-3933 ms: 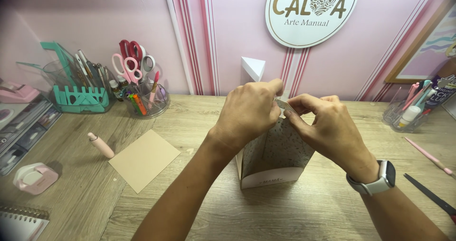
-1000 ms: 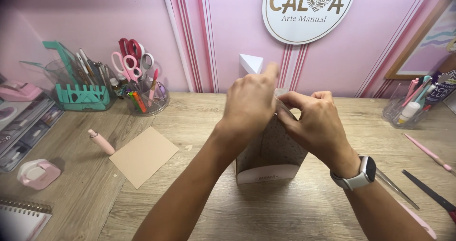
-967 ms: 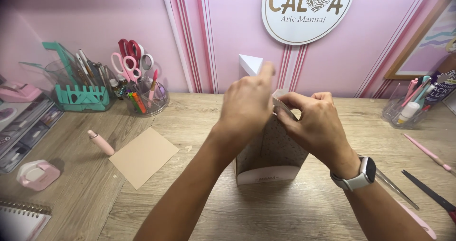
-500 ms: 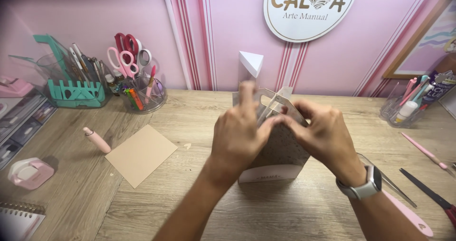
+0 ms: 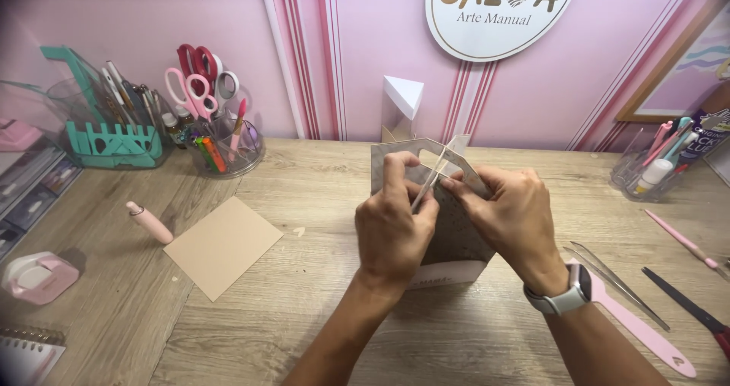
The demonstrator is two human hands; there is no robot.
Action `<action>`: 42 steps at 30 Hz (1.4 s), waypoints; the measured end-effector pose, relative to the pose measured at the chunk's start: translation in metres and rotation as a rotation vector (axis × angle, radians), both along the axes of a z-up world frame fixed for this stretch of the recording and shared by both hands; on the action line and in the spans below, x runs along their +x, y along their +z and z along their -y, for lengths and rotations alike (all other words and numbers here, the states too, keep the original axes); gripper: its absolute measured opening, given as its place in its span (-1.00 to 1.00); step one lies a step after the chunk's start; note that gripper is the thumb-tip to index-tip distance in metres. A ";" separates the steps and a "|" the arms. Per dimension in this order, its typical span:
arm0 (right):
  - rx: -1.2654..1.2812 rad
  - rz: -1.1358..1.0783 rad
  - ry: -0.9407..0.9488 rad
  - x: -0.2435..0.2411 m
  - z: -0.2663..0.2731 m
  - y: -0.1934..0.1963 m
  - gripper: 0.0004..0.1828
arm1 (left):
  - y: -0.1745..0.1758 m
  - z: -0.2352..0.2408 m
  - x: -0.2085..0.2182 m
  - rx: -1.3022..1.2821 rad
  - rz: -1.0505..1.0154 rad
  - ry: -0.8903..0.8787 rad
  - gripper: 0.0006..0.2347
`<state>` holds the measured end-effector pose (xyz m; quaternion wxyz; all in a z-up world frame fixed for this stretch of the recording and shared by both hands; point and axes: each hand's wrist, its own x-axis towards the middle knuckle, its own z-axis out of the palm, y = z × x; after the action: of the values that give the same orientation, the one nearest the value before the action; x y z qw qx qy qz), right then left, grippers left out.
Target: The person applies glue to the edges of a flat cardboard piece and attaches it to a partially assembled paper box. They then fold and press the flaps to secure the box structure.
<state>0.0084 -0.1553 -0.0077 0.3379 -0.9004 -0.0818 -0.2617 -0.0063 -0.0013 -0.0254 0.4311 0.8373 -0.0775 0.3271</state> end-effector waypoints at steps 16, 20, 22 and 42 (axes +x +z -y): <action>-0.003 -0.033 0.019 -0.007 0.009 0.006 -0.83 | 0.009 0.002 0.005 0.141 -0.119 0.024 -0.55; 0.024 -0.031 0.027 -0.027 0.000 0.032 -0.86 | 0.020 -0.003 -0.009 0.111 -0.091 -0.021 -0.53; -0.026 0.009 0.019 -0.014 0.007 0.024 -0.87 | 0.026 0.000 -0.011 0.105 -0.051 -0.029 -0.53; 0.202 -0.116 -0.017 -0.032 0.024 -0.034 -0.87 | -0.011 -0.022 -0.030 0.043 -0.118 -0.030 -0.39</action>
<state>-0.0239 -0.1795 -0.0416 0.4286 -0.8761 -0.0275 -0.2189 -0.0366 0.0211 -0.0363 0.4218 0.8629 -0.0715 0.2690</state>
